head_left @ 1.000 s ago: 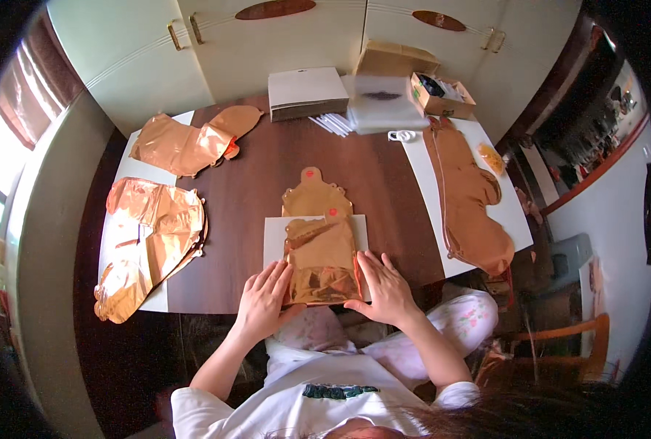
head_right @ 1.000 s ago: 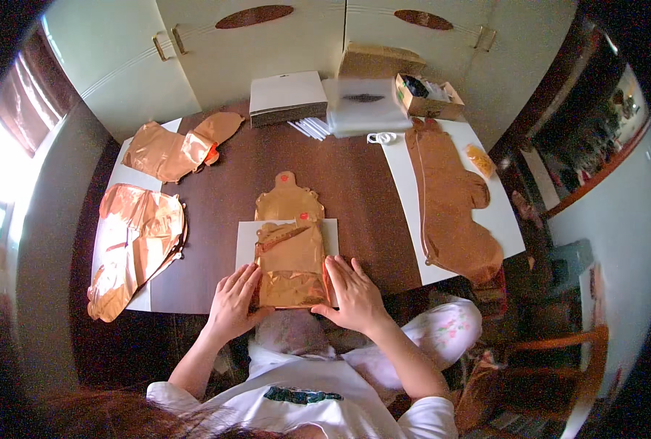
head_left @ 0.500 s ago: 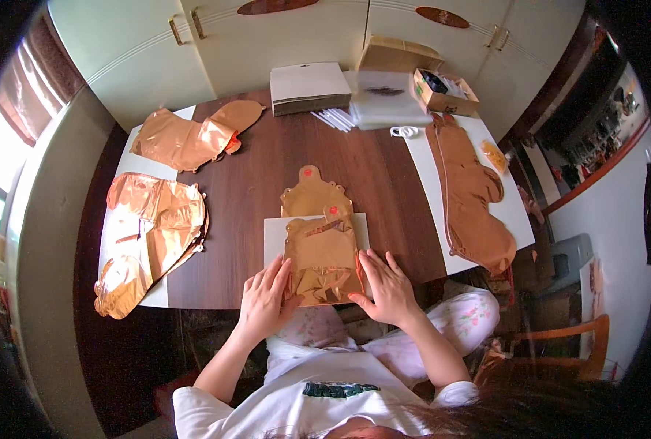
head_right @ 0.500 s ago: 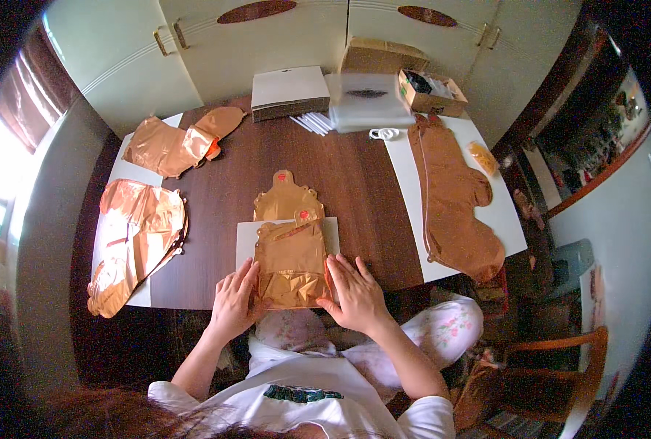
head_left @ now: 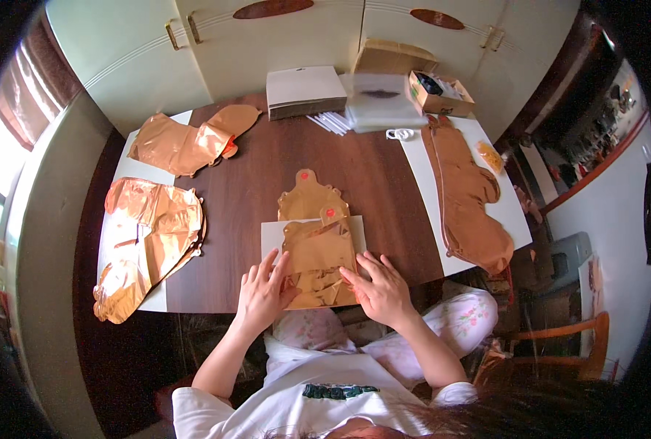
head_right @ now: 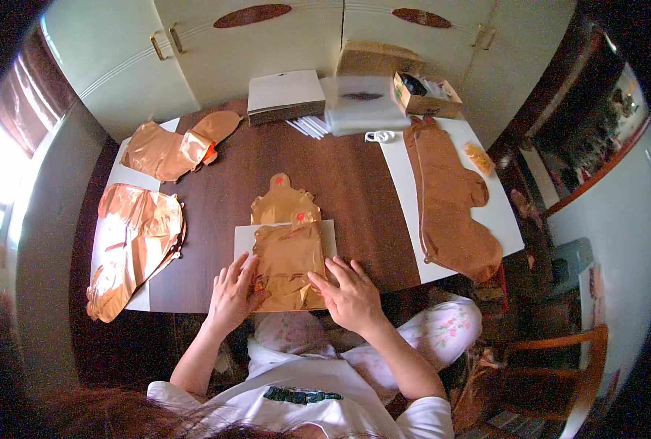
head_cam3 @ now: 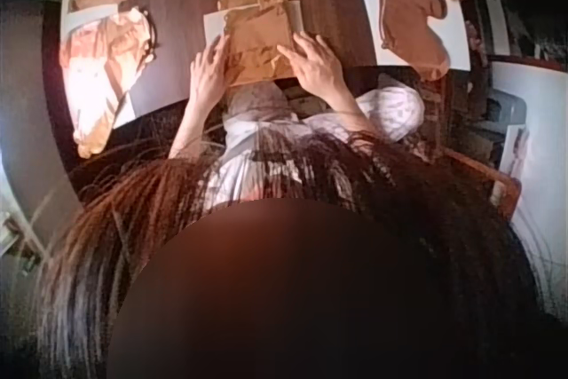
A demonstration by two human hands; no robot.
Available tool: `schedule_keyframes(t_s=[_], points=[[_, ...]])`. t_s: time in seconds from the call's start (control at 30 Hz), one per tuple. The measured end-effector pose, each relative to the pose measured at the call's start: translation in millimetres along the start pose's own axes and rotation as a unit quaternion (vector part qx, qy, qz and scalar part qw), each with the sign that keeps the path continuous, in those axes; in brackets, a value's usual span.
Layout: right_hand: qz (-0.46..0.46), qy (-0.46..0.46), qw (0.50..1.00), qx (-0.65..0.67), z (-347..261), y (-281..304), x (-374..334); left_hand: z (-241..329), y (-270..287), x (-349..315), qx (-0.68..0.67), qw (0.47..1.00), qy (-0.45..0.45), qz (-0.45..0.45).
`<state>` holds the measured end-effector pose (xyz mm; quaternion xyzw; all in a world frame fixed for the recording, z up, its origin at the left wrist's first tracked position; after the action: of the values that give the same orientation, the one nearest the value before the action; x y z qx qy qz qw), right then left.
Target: Folding a foil balloon and placing it into a retail plastic sleeve with a cardboard backing.
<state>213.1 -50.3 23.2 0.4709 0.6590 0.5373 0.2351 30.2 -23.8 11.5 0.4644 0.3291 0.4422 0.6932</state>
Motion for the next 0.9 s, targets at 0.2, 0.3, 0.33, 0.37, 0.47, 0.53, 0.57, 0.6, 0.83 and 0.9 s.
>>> schedule_keyframes(t_s=[0.2, 0.3, 0.33, 0.37, 0.47, 0.53, 0.57, 0.6, 0.83, 0.9], points=[[0.004, -0.007, 1.000, 0.016, 3.3, -3.2, -2.9, 0.8, 5.8, 3.2, -0.004, 0.999, -0.012, 0.039], [0.003, -0.009, 1.000, 0.016, 3.8, -3.6, -3.5, -0.1, 6.9, 3.5, -0.014, 0.997, -0.022, 0.070], [0.004, -0.009, 1.000, 0.015, 3.7, -2.7, -3.2, -0.1, 5.8, 4.2, -0.013, 0.997, -0.023, 0.070], [0.006, -0.007, 1.000, 0.020, 3.2, -1.8, -2.8, 1.5, 9.4, 3.2, 0.007, 0.995, -0.027, 0.097], [0.003, -0.006, 1.000, 0.015, 4.0, -2.8, -2.5, 25.9, 14.0, -9.0, 0.043, 0.989, -0.070, 0.125], [-0.003, -0.002, 1.000, 0.008, 2.1, -4.8, -1.0, 42.7, -18.4, -15.7, -0.022, 0.990, -0.138, 0.032], [-0.002, -0.001, 1.000, 0.006, 3.0, -5.6, -1.6, 71.0, -7.1, -25.0, 0.023, 0.978, -0.187, 0.087], [-0.002, 0.000, 1.000, 0.004, 3.6, -6.3, -2.1, 80.1, -18.4, -25.8, 0.043, 0.981, -0.188, 0.037], [-0.007, -0.005, 1.000, 0.008, 4.2, -5.9, -1.0, 77.2, -40.6, -14.4, 0.175, 0.970, -0.163, -0.033], [-0.010, -0.005, 1.000, 0.004, 4.9, -6.6, -0.1, 76.0, -41.3, -11.3, 0.177, 0.970, -0.163, -0.035]])
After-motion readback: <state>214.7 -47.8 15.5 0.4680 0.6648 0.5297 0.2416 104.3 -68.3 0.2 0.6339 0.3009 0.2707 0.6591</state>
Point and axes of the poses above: each hand's wrist, its own x-axis towards the middle knuckle, its own y-axis out of the back of the hand, z = x × y, the point moved 10 cm from there along x, towards the middle knuckle, and after that the axes turned 7 degrees about -z, right-handed, at the moved point
